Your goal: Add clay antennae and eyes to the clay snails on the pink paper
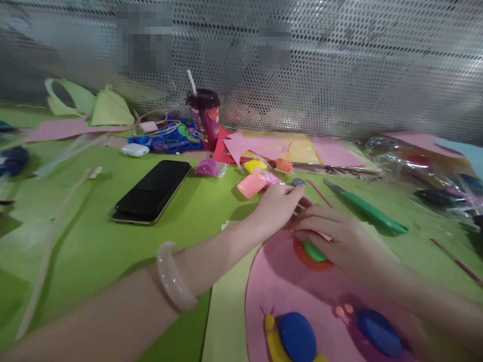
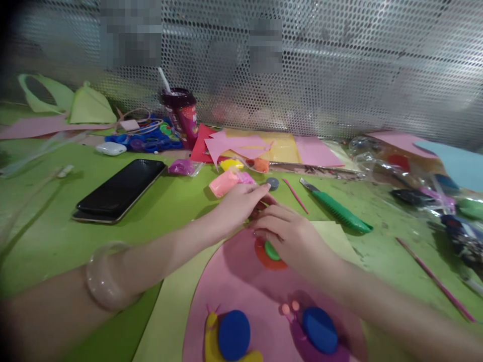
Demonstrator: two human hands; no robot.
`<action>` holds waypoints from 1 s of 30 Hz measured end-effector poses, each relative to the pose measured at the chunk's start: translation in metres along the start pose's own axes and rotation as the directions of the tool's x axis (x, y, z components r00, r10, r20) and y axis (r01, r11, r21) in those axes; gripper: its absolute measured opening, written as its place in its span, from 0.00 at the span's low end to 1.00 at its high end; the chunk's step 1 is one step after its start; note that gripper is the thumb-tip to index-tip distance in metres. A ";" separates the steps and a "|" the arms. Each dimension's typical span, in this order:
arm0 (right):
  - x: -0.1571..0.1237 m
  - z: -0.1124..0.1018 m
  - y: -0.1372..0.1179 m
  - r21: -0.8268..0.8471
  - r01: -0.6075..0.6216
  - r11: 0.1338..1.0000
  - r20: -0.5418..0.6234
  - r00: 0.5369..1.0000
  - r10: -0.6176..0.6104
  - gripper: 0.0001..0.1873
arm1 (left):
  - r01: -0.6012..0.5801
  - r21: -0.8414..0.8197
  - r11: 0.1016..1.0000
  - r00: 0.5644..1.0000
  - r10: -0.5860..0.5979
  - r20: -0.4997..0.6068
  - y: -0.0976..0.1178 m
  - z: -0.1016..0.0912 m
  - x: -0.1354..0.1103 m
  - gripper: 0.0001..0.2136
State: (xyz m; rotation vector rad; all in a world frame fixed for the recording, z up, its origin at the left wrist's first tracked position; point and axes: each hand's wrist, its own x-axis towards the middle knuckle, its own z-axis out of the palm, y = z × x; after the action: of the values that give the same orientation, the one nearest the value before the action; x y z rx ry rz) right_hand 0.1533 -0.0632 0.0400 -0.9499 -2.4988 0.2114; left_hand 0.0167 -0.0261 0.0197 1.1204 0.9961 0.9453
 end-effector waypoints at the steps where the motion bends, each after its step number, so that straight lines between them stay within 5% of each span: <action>1: 0.000 0.000 0.000 0.000 0.017 1.000 0.003 1.000 -0.017 0.15 | -0.006 0.002 1.000 1.000 0.006 0.001 -0.001 0.000 0.000 0.16; 15: 0.010 0.003 0.000 0.226 -0.322 0.920 0.144 0.945 0.295 0.12 | -0.027 0.027 0.999 1.000 0.027 0.005 0.000 -0.001 -0.001 0.14; 30: 0.014 0.000 0.008 0.180 -0.258 0.949 0.262 0.943 0.206 0.10 | -0.018 0.006 1.000 1.000 0.018 0.020 0.000 -0.003 0.000 0.14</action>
State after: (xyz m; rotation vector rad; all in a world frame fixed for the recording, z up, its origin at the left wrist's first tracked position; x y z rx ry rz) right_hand 0.1493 -0.0482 0.0427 -1.1889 -2.5043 0.6938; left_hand 0.0141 -0.0255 0.0197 1.1435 0.9746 0.9443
